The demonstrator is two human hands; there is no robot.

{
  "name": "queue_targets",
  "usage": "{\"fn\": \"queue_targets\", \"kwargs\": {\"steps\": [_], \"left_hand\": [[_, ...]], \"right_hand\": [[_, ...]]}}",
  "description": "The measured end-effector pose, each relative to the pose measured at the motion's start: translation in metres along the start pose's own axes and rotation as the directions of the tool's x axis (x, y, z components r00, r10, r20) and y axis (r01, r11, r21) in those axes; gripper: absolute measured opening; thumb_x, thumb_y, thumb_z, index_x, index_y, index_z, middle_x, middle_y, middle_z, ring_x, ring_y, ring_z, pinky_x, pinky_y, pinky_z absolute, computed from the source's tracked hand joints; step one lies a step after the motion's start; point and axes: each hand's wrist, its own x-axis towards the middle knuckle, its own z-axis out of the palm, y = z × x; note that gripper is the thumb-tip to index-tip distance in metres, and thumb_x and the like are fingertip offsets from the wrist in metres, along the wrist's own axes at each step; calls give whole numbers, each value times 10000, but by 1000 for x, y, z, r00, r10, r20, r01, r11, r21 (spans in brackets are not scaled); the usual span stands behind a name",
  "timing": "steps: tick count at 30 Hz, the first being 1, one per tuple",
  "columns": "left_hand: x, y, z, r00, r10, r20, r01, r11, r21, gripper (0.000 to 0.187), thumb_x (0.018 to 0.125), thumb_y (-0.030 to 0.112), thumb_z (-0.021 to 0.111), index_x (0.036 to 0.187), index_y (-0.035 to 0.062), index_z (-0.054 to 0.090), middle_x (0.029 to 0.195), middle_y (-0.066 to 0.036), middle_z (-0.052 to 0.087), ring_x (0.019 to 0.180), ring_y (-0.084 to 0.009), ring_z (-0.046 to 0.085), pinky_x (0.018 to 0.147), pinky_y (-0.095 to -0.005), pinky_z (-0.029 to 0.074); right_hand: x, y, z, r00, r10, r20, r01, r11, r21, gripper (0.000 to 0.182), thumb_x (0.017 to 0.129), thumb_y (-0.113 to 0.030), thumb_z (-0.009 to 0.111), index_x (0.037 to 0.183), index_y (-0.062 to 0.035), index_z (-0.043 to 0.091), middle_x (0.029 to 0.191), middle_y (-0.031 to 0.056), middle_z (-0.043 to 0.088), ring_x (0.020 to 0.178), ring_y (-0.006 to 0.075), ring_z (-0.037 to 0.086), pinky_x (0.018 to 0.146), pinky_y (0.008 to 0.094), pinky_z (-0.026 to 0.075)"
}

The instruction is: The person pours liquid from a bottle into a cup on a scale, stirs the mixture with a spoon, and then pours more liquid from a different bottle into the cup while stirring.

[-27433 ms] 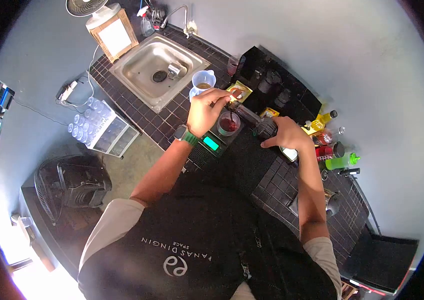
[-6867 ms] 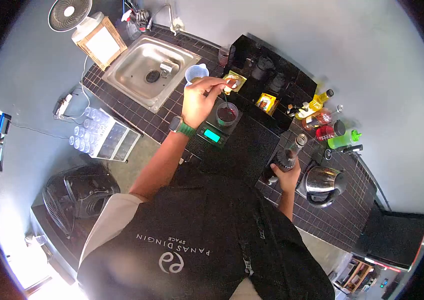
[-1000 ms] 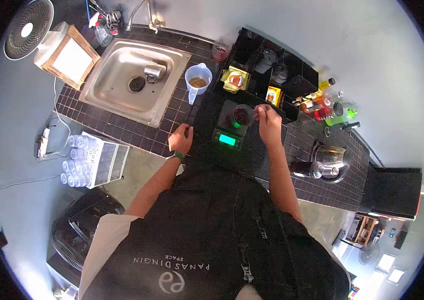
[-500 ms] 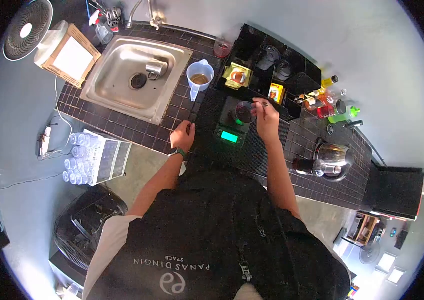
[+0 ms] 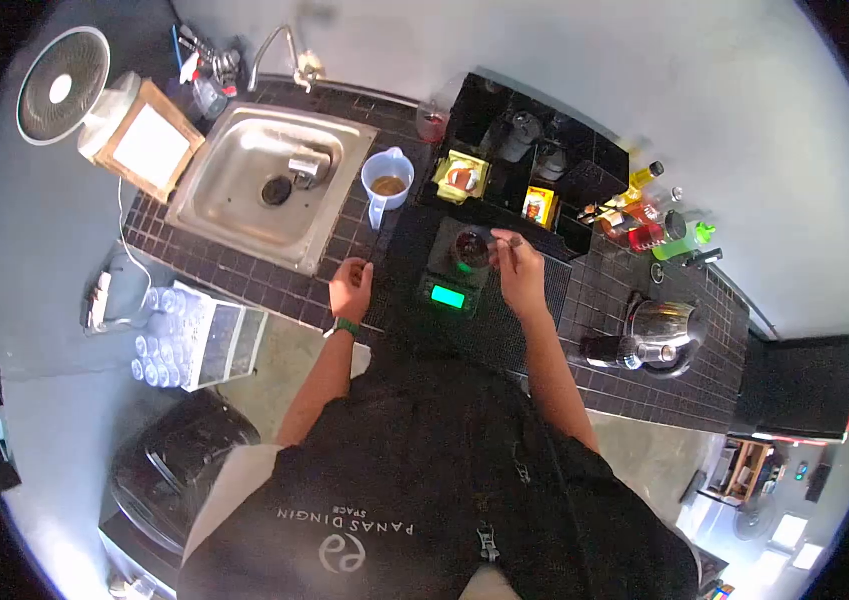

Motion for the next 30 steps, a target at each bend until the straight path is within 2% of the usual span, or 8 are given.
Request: {"fn": "queue_targets", "kwargs": {"steps": [3, 5, 11, 15, 17, 21, 24, 30], "left_hand": [[21, 37, -5, 994, 91, -57, -91, 996, -2, 316, 912, 236, 887, 1094, 37, 721, 924, -106, 722, 772, -262, 721, 689, -399, 578], [35, 78, 6, 941, 307, 140, -300, 951, -69, 650, 855, 265, 943, 1387, 43, 646, 1210, -141, 731, 983, -227, 718, 807, -387, 590], [46, 108, 71, 762, 390, 517, -291, 919, -265, 1332, 644, 401, 1059, 1666, 5, 302, 1537, -222, 557, 1467, -343, 539, 1226, -450, 452], [39, 119, 89, 768, 354, 533, -191, 922, -336, 1249, 644, 403, 1057, 1619, 10, 382, 1527, -221, 573, 1447, -357, 562, 1227, -454, 447], [35, 121, 95, 776, 343, 529, -206, 931, -301, 1199, 658, 391, 1050, 1599, 16, 409, 1520, -215, 576, 1434, -360, 573, 1217, -457, 455], [39, 124, 102, 787, 311, 533, -157, 936, -315, 1060, 703, 352, 1026, 1546, 27, 471, 1478, -194, 592, 1382, -366, 608, 1178, -468, 484], [36, 128, 103, 801, 392, 452, -283, 914, -291, 1027, 726, 363, 1009, 1524, 18, 463, 1407, -210, 608, 1313, -395, 635, 1120, -476, 520], [46, 164, 67, 813, 421, 403, -270, 885, -379, 1008, 729, 298, 1007, 1529, 17, 462, 1396, -197, 591, 1306, -369, 638, 1118, -462, 522]], "right_hand": [[3, -4, -18, 997, -65, -41, 62, 996, -67, 168, 1093, -40, 640, 1202, 18, 754, 1005, 92, 727, 814, 130, 720, 736, 287, 587], [8, 1, -24, 995, -86, -52, 82, 994, -69, 151, 1075, -19, 657, 1182, 23, 756, 1000, 88, 717, 820, 131, 723, 742, 286, 589], [8, -9, -31, 1000, 24, 18, -25, 997, 78, 158, 1008, -4, 732, 1164, -9, 757, 1037, 131, 727, 869, 222, 733, 758, 339, 576], [-7, -4, -39, 995, 50, 85, -57, 994, 91, 144, 1010, -9, 732, 1153, -5, 749, 1070, 139, 725, 954, 264, 750, 792, 346, 590], [-12, -2, -46, 994, 10, 113, -15, 999, 47, 159, 1027, 35, 686, 1178, 18, 735, 1061, 117, 693, 914, 187, 748, 805, 314, 619], [-6, -9, -58, 992, -48, 118, 58, 995, -83, 164, 1014, 55, 684, 1166, 18, 736, 1073, 129, 701, 924, 200, 749, 815, 319, 620], [5, -14, -56, 994, 81, 70, -77, 995, -59, 175, 988, 12, 721, 1156, -20, 755, 1079, 150, 721, 959, 322, 752, 813, 379, 600], [25, -54, -51, 990, -131, 55, 131, 991, 2, 165, 997, 16, 711, 1154, -16, 746, 1042, 161, 709, 914, 326, 734, 795, 367, 589]]}}
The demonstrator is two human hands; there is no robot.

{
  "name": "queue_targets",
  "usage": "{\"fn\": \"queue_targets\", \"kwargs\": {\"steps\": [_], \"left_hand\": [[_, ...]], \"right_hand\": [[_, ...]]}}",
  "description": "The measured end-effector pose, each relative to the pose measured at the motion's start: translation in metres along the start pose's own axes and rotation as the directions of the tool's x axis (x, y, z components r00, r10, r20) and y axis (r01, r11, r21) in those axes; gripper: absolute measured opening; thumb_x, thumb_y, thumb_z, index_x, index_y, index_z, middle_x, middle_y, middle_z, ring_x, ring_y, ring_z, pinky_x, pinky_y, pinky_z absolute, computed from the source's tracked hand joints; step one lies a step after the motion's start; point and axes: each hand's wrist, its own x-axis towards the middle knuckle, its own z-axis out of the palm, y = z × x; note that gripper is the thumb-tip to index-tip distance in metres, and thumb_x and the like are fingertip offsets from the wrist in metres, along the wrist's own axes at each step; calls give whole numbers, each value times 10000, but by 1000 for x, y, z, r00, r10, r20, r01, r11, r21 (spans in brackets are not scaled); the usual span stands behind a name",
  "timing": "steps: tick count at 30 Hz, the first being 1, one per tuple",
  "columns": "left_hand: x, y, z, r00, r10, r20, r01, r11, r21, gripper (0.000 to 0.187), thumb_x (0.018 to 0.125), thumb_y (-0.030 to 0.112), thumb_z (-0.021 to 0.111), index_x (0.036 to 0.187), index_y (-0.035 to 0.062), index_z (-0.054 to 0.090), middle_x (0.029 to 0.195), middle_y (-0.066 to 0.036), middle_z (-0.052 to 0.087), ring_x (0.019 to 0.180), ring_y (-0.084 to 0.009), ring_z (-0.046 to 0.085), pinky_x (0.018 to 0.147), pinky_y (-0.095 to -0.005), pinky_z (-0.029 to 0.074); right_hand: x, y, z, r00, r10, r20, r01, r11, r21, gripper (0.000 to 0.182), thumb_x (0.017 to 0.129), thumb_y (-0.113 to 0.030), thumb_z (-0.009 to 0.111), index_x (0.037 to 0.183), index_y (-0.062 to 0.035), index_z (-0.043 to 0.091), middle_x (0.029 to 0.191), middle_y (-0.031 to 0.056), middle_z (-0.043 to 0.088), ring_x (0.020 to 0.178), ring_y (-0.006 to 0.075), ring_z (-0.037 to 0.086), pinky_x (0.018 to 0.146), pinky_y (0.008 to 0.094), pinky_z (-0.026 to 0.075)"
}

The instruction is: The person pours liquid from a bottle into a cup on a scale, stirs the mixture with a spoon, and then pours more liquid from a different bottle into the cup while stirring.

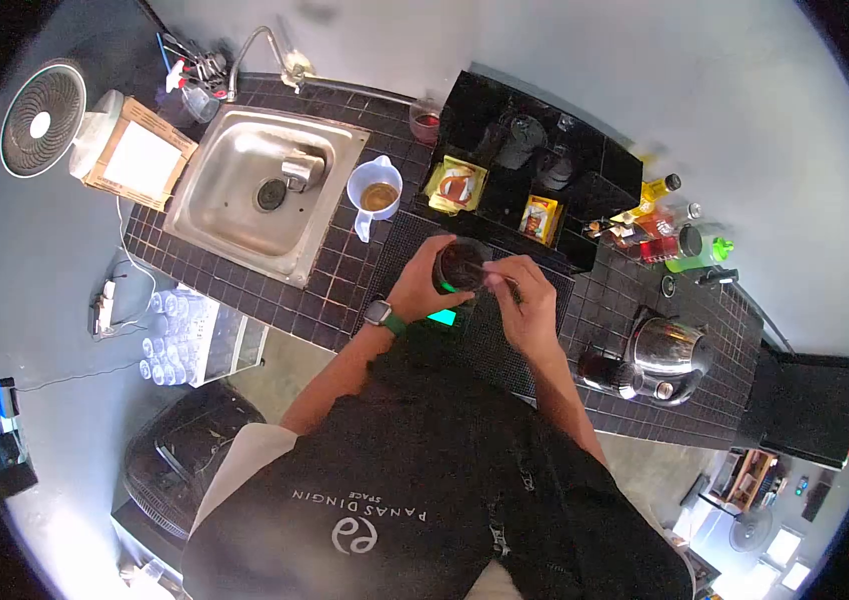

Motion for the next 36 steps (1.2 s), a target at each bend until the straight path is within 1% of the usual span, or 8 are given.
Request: {"fn": "queue_targets", "kwargs": {"steps": [3, 6, 13, 16, 18, 27, 31, 36], "left_hand": [[-1, 27, -22, 1000, -8, 13, 9, 995, -99, 1018, 724, 290, 1014, 1534, 19, 460, 1422, -189, 572, 1331, -359, 622, 1128, -457, 514], [-9, 63, -51, 999, 45, 11, -44, 997, -62, 1057, 685, 298, 1041, 1533, 45, 464, 1434, -165, 595, 1340, -294, 618, 1148, -453, 507], [-53, 130, -91, 984, 168, 60, -173, 979, 111, 1050, 683, 297, 1036, 1527, 32, 470, 1417, -163, 604, 1342, -306, 614, 1156, -446, 497], [-82, 143, -91, 987, 155, 47, -158, 985, 73, 1046, 669, 280, 1035, 1514, 27, 473, 1383, -152, 609, 1334, -296, 613, 1143, -449, 502], [-102, 143, -83, 999, 50, -18, -52, 983, -173, 1053, 640, 262, 1036, 1501, 36, 472, 1376, -146, 585, 1327, -286, 606, 1125, -446, 506], [-138, 147, -76, 955, 291, -49, -293, 956, -29, 1135, 611, 275, 1048, 1534, 41, 429, 1437, -175, 486, 1334, -327, 567, 1146, -452, 483], [-142, 149, -67, 987, 161, -23, -162, 971, -174, 1140, 615, 244, 1049, 1542, 50, 415, 1490, -190, 484, 1371, -335, 567, 1169, -455, 478], [-136, 154, -55, 984, 174, 41, -160, 958, -237, 1132, 677, 169, 1038, 1559, 18, 345, 1588, -204, 481, 1459, -316, 545, 1204, -464, 486]], "right_hand": [[0, -41, -13, 993, -24, 112, 13, 995, 99, 172, 1001, 27, 707, 1167, -8, 734, 1038, 165, 707, 905, 316, 727, 793, 353, 582], [-12, -83, -27, 991, -107, 85, 95, 985, 142, 164, 1014, 36, 700, 1176, 13, 715, 1051, 164, 720, 908, 281, 726, 798, 347, 585], [-35, -136, -29, 973, -224, -59, 228, 970, 82, 128, 1034, 31, 671, 1156, 27, 709, 1075, 173, 734, 901, 257, 731, 796, 334, 604], [-51, -152, -23, 969, -246, -27, 246, 949, 195, 129, 1050, 13, 644, 1158, 46, 707, 1028, 161, 728, 821, 199, 705, 745, 307, 579], [-64, -165, -23, 964, -266, 13, 253, 927, 278, 144, 1056, 3, 617, 1157, 60, 702, 966, 154, 722, 765, 149, 677, 697, 287, 551], [-98, -188, -31, 949, -310, -58, 315, 939, 141, 126, 1037, 13, 666, 1157, 42, 693, 963, 167, 726, 804, 239, 709, 693, 335, 565], [-113, -192, -35, 947, -318, 43, 296, 917, 266, 118, 1038, 10, 665, 1147, 37, 701, 1025, 181, 754, 799, 243, 706, 688, 335, 566], [-120, -182, -45, 935, -335, -120, 345, 935, 80, 122, 1027, 26, 664, 1142, 22, 703, 1011, 188, 754, 769, 257, 699, 665, 339, 563]]}}
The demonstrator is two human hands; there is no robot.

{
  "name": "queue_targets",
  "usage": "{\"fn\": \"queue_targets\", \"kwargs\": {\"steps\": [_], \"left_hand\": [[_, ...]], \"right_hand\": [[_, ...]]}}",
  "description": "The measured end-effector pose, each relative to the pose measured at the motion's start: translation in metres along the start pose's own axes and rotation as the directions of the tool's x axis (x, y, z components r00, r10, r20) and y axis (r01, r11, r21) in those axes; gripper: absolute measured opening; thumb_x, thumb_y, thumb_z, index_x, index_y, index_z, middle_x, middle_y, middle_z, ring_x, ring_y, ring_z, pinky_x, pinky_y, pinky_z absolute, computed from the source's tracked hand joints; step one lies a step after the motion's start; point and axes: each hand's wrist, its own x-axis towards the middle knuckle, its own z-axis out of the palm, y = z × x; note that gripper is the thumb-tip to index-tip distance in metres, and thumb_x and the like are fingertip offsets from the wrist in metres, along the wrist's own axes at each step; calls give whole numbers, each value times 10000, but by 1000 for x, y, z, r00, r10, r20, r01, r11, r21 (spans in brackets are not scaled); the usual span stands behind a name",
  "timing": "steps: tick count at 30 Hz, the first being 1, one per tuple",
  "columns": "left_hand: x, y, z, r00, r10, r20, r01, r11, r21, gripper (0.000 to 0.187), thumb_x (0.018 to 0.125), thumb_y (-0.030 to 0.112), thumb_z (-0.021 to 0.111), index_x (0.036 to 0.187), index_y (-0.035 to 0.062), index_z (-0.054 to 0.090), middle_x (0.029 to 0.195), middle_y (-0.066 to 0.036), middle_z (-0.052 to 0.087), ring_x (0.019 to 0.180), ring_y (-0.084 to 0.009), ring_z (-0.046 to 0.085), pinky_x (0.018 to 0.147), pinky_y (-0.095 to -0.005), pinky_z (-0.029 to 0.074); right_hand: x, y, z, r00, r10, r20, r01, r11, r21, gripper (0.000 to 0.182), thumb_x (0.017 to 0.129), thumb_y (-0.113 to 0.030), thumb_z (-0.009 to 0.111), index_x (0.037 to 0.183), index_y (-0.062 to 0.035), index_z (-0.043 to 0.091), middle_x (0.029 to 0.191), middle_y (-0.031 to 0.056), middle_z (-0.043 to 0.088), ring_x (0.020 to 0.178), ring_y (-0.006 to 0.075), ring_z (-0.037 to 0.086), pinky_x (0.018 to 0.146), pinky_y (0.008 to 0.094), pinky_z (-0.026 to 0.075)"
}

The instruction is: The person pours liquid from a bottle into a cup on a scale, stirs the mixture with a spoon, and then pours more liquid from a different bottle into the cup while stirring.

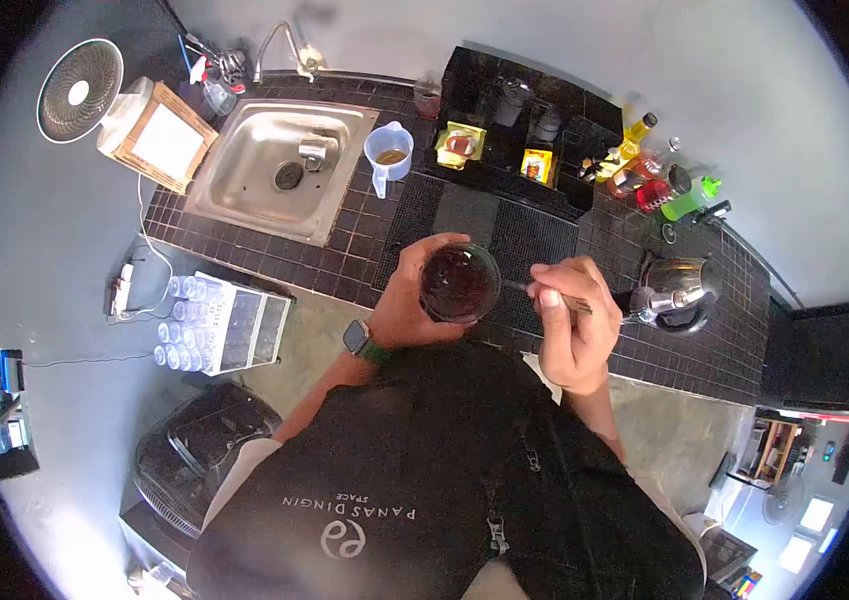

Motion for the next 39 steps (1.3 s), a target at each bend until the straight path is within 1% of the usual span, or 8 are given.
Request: {"fn": "queue_targets", "kwargs": {"steps": [5, 10, 15, 17, 25, 28, 34, 39], "left_hand": [[4, -1, 19, 1000, -16, -4, 15, 997, -75, 1126, 704, 180, 1032, 1565, 0, 329, 1569, -184, 501, 1455, -291, 546, 1211, -453, 478], [17, -3, 35, 1000, 6, -9, -7, 998, -64, 1120, 720, 185, 1025, 1569, -3, 320, 1568, -181, 497, 1458, -291, 541, 1228, -450, 456], [29, -6, 56, 1000, -20, 18, 21, 998, -63, 1123, 720, 189, 1027, 1571, 0, 319, 1578, -180, 479, 1468, -298, 528, 1231, -453, 448], [28, -5, 66, 1000, -30, -7, 29, 995, -97, 1119, 716, 196, 1028, 1570, 6, 332, 1568, -174, 485, 1464, -310, 528, 1230, -452, 450], [26, -17, 89, 994, 24, -107, 3, 971, 238, 1015, 682, 214, 1037, 1505, 25, 475, 1491, -168, 520, 1406, -312, 550, 1146, -451, 508], [33, -30, 102, 966, 68, -251, -70, 998, -1, 1009, 667, 202, 1041, 1492, 29, 485, 1505, -178, 513, 1397, -317, 560, 1129, -446, 520], [60, -21, 96, 956, 181, -232, -113, 954, 276, 1131, 696, 141, 1037, 1517, 40, 265, 1560, -224, 458, 1350, -300, 604, 1132, -448, 548], [64, -18, 106, 925, 103, -366, -32, 980, 196, 1080, 682, 155, 1038, 1510, 30, 355, 1534, -212, 489, 1382, -313, 572, 1137, -437, 518]], "right_hand": [[-10, 13, 0, 995, 103, 2, -101, 974, 205, 125, 1045, 12, 653, 1159, 23, 702, 980, 162, 733, 802, 239, 703, 698, 335, 569], [-14, 21, -30, 980, 194, -54, -190, 979, 71, 144, 1050, 6, 639, 1174, 33, 707, 1002, 168, 725, 787, 228, 680, 704, 346, 551], [5, 28, -44, 998, 16, -64, -19, 999, -45, 179, 1026, 34, 633, 1185, 21, 713, 938, 162, 690, 768, 252, 658, 688, 344, 534], [3, 38, -46, 999, -42, 2, 42, 991, 129, 187, 1017, 31, 646, 1192, 19, 711, 899, 143, 660, 734, 255, 637, 665, 346, 520], [-14, 60, -65, 996, 66, -56, -63, 997, 53, 216, 1017, 30, 677, 1224, -6, 723, 931, 144, 666, 747, 244, 648, 668, 346, 520], [-15, 63, -71, 989, 136, 53, -144, 969, 203, 193, 1021, 33, 676, 1202, 2, 736, 955, 144, 674, 776, 248, 664, 684, 345, 528], [-1, 69, -88, 999, 40, 16, -41, 998, 49, 202, 1004, 47, 684, 1189, 2, 751, 946, 142, 660, 773, 266, 662, 684, 344, 531], [-1, 79, -77, 1000, 1, 15, -4, 987, 160, 190, 1020, 24, 682, 1193, -7, 754, 974, 163, 682, 818, 280, 687, 715, 356, 551]]}}
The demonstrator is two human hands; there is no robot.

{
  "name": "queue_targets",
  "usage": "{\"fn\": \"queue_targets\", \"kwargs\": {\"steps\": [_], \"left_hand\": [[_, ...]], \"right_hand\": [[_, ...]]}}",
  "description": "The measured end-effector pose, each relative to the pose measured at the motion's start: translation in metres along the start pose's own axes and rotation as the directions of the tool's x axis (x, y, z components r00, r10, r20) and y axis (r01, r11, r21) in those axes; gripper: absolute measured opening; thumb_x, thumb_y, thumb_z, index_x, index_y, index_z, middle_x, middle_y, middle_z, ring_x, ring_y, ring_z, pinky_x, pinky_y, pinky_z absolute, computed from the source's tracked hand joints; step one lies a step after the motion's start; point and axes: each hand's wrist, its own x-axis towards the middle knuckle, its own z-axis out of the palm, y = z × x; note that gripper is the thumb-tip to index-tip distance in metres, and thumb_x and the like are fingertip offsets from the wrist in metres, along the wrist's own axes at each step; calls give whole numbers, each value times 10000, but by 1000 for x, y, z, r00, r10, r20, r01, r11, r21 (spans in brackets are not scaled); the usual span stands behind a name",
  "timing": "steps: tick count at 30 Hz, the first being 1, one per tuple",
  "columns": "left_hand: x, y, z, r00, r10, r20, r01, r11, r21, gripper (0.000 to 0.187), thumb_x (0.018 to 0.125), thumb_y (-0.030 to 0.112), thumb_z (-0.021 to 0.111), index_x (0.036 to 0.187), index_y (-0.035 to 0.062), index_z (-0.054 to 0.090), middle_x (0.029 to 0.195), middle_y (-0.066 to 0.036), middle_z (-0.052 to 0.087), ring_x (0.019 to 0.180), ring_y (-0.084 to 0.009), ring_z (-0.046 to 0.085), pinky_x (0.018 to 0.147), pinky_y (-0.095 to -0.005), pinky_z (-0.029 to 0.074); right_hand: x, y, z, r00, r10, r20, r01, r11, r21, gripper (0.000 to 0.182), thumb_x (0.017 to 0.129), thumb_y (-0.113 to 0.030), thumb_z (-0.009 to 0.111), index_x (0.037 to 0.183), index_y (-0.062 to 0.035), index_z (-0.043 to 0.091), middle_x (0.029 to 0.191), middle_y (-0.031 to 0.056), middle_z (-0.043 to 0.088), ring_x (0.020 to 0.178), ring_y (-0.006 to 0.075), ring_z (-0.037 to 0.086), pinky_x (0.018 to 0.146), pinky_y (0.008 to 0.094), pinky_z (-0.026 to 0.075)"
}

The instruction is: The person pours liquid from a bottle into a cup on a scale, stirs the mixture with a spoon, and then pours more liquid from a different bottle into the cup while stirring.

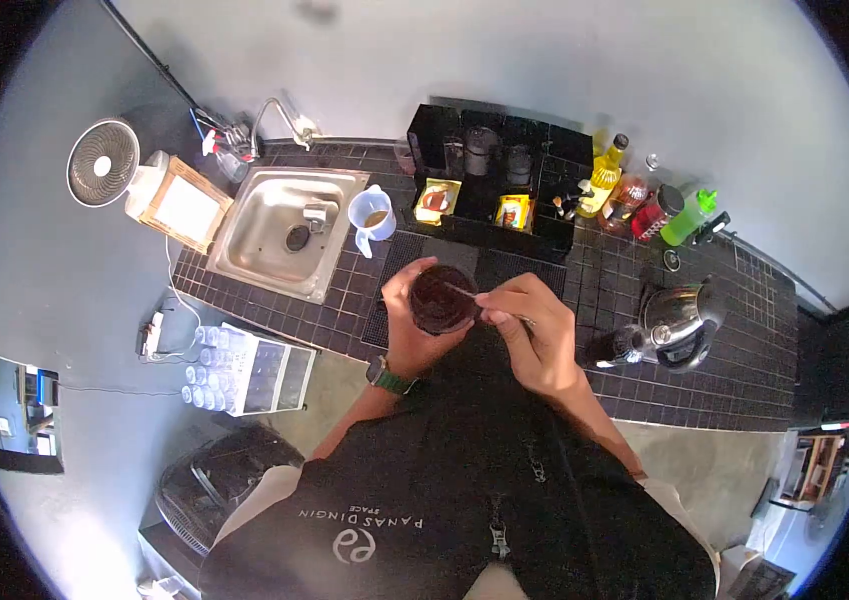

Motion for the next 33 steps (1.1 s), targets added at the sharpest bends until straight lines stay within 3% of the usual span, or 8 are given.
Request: {"fn": "queue_targets", "kwargs": {"steps": [5, 10, 14, 18, 26, 28, 29, 33], "left_hand": [[-2, -9, 1, 998, 24, -62, -23, 999, 23, 1015, 688, 199, 1037, 1485, 35, 430, 1521, -191, 503, 1386, -316, 555, 1152, -450, 489], [-6, -12, -4, 995, 53, -80, -33, 972, 233, 945, 665, 226, 1036, 1442, 35, 534, 1498, -179, 515, 1410, -339, 527, 1174, -491, 453], [-5, -19, -5, 990, 34, -139, -31, 999, 21, 1019, 679, 166, 1025, 1489, 36, 421, 1508, -181, 495, 1440, -336, 506, 1216, -496, 434], [3, -19, -14, 991, 28, -131, -14, 994, 107, 1074, 672, 94, 1021, 1494, 45, 333, 1506, -199, 487, 1433, -325, 527, 1215, -476, 460], [38, -8, -24, 994, 84, -70, -85, 996, -7, 1086, 682, -13, 964, 1519, 53, 275, 1464, -192, 510, 1374, -289, 559, 1182, -459, 474], [47, -4, -26, 996, 54, -70, -58, 997, -55, 1069, 697, -27, 952, 1518, 52, 272, 1446, -182, 515, 1363, -279, 556, 1187, -466, 466], [51, 4, -30, 999, 32, -37, -33, 999, -37, 1073, 706, -31, 948, 1526, 54, 261, 1462, -196, 520, 1379, -295, 555, 1202, -478, 452], [61, 9, -44, 996, 87, -2, -87, 996, 8, 1097, 703, -35, 942, 1545, 69, 247, 1496, -212, 521, 1404, -321, 551, 1223, -483, 437]], "right_hand": [[-8, 1, -3, 993, 71, 90, -83, 987, 137, 190, 1036, 7, 671, 1210, -9, 746, 993, 176, 684, 828, 297, 692, 733, 369, 559], [1, 5, -5, 1000, -23, 16, 24, 997, -76, 178, 1037, 14, 664, 1195, -17, 741, 992, 152, 713, 851, 278, 699, 743, 352, 560], [9, 19, 6, 1000, -23, 5, 23, 998, 60, 185, 1017, 9, 691, 1185, -17, 763, 970, 151, 697, 818, 250, 692, 728, 350, 547], [16, 19, 4, 980, 132, 148, -162, 964, 210, 184, 1029, -42, 678, 1198, -15, 746, 1014, 166, 692, 895, 316, 713, 781, 376, 571], [77, 8, 9, 987, -153, 56, 156, 986, -52, 185, 1031, -88, 674, 1193, -16, 727, 1033, 165, 714, 913, 345, 729, 817, 414, 582], [90, 9, 14, 989, -102, 108, 91, 990, 104, 169, 1033, -94, 670, 1161, -7, 737, 1025, 159, 739, 912, 334, 739, 813, 408, 588], [99, 12, 16, 982, -118, 148, 102, 989, 111, 189, 1058, -98, 684, 1219, -17, 740, 982, 91, 724, 831, 150, 718, 744, 313, 569], [129, 2, 9, 955, -162, 247, 129, 981, 144, 199, 1085, -115, 642, 1229, -16, 737, 969, 86, 735, 846, 128, 709, 737, 294, 563]]}}
